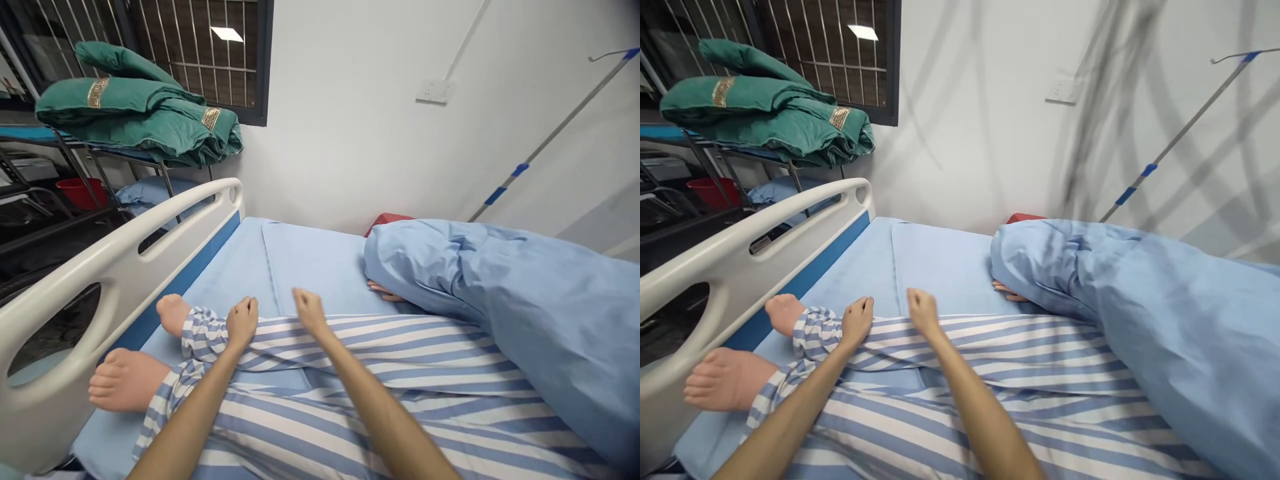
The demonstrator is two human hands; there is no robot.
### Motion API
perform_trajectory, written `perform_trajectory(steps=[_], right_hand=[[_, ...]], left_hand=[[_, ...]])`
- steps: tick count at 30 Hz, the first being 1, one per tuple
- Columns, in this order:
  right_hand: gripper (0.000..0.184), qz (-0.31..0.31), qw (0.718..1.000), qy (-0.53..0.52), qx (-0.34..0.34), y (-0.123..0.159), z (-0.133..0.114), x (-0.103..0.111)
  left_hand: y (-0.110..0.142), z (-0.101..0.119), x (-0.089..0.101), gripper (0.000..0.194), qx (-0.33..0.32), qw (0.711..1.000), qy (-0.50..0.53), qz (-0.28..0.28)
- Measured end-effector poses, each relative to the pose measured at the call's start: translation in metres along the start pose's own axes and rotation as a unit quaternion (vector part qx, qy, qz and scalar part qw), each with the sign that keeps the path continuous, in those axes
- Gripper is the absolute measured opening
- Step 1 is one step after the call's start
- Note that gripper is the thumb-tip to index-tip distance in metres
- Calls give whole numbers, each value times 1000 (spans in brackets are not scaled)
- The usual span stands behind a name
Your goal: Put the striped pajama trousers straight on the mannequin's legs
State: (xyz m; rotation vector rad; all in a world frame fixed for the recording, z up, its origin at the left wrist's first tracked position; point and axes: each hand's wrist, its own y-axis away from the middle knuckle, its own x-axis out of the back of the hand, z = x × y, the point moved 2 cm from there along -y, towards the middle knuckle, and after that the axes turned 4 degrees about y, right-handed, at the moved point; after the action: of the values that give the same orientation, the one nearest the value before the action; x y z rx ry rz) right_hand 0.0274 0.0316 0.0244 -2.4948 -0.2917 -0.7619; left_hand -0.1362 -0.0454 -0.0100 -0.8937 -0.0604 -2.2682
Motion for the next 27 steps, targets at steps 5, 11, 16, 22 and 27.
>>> perform_trajectory(steps=[5,11,16,22,27], right_hand=[[43,-35,989,-139,25,7,-76,-77],[43,-36,969,-233,-76,14,-61,-103],[41,-24,968,-235,-83,16,-46,-111],[41,-3,954,-285,-97,12,-45,-108],[42,41,941,-297,-159,11,-39,-104]], left_hand=[[-2,-8,5,33,-54,993,102,-7],[-2,-12,8,36,-18,980,195,36],[-5,-6,10,35,9,974,226,11],[-15,29,15,36,16,941,337,14],[-7,23,0,37,50,956,282,59]])
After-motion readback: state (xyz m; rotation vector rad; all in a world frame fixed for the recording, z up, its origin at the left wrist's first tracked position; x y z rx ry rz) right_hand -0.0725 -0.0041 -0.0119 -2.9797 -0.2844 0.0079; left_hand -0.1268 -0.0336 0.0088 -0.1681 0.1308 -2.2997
